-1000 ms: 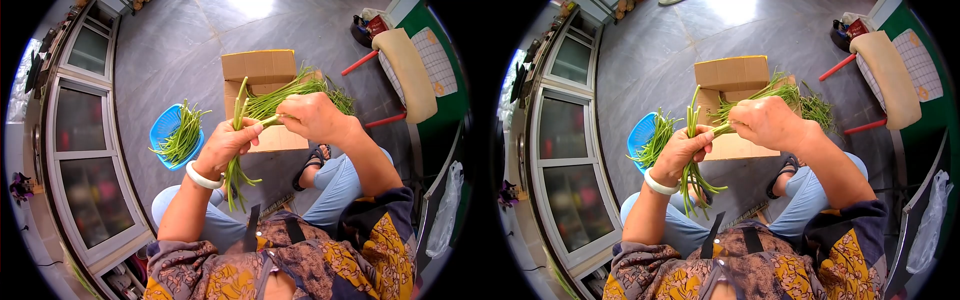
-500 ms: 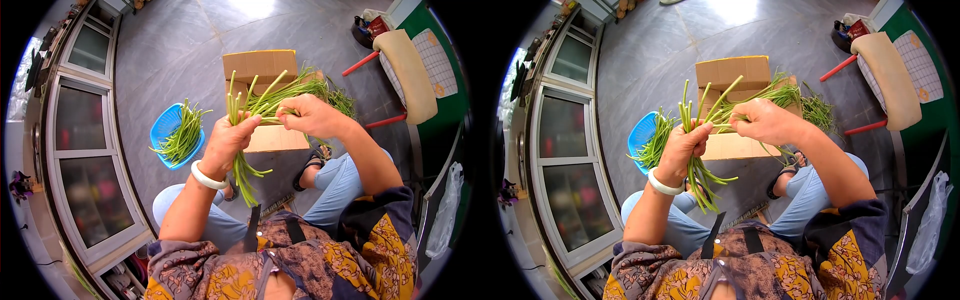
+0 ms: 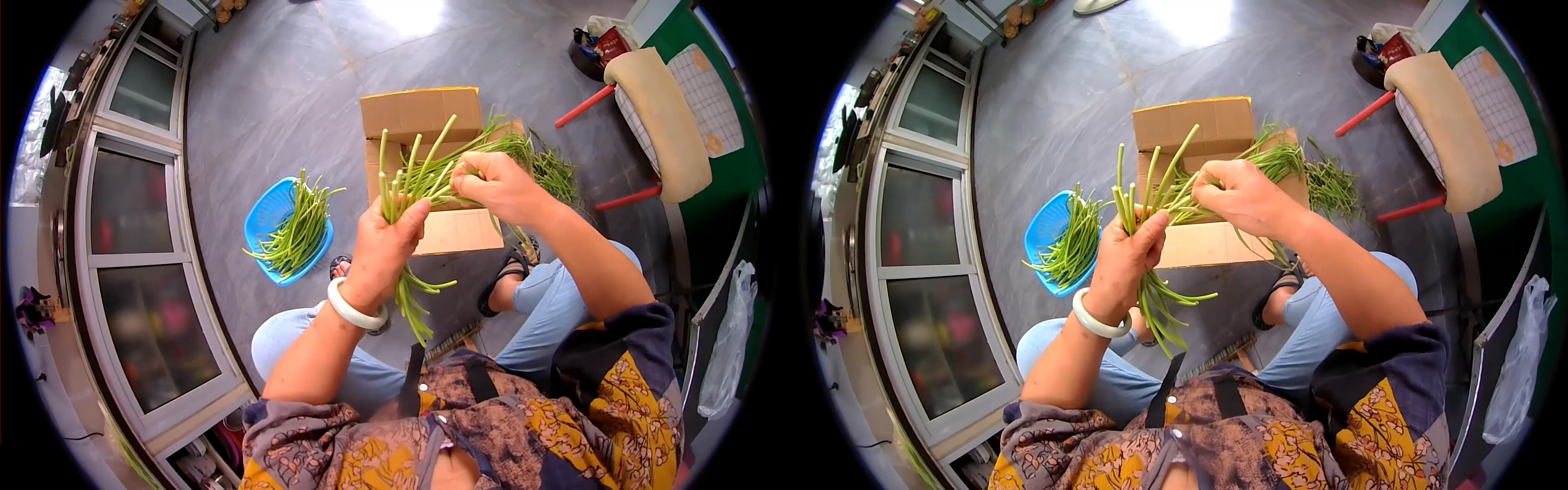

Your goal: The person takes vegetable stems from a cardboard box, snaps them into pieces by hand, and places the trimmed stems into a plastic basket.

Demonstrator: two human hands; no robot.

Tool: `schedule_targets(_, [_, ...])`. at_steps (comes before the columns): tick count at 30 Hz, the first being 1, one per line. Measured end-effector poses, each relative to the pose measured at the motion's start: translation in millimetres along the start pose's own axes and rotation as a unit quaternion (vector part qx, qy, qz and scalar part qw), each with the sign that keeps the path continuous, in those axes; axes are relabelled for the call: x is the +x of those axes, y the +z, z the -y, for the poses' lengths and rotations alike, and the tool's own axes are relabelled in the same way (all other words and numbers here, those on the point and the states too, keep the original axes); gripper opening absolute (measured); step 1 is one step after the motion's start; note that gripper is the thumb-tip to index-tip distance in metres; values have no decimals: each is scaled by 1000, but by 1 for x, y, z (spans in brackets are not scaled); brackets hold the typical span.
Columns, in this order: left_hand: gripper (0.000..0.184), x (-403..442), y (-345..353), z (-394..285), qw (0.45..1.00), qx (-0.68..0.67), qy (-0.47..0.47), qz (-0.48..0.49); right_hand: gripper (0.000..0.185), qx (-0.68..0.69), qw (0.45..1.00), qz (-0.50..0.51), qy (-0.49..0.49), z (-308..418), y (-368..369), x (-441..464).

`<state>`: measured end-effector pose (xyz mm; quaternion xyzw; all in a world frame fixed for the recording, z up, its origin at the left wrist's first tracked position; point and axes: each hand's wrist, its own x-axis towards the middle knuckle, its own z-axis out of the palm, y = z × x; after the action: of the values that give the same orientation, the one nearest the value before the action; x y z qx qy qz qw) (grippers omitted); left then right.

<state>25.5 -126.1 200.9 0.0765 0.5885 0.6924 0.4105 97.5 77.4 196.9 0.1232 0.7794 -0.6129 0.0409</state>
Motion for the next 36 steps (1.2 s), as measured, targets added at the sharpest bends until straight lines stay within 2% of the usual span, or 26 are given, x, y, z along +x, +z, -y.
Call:
schedule_targets(4, [14,0,-3,-1,1000,15,15,-20,16,42,995,86,13,6,1,-1])
schedule_targets(10, [14,0,-5,-1,999,37,34,-20,15,18,994,107,22,8,1,-1])
schedule_targets(13, [15,0,-4,3,997,53,42,-21,20,-45,995,85,10,5,4,-2])
schedule_targets(18, [14,-4,4,7,993,93,67,-22,14,-87,996,-25,-7,12,15,-6])
schedule_targets(20, [15,-6,8,7,996,54,64,-11,19,-89,994,-68,-16,1,17,-1])
schedule_targets(23, [19,-5,7,0,999,19,24,-14,19,-71,995,-68,-15,-7,6,1])
schedule_targets(26, [22,2,-6,-1,998,-55,-19,35,20,-165,979,-118,-28,6,-19,-4])
schedule_targets(28, [24,4,-4,-4,992,-107,-27,61,19,-285,942,-173,-41,-1,-45,-8])
schedule_targets(33, [16,4,2,-14,983,-158,-49,82,20,-416,876,-241,46,-32,-98,-29])
schedule_targets(36, [18,8,-2,-14,983,-138,-48,113,27,-463,849,-218,131,-75,-129,-38])
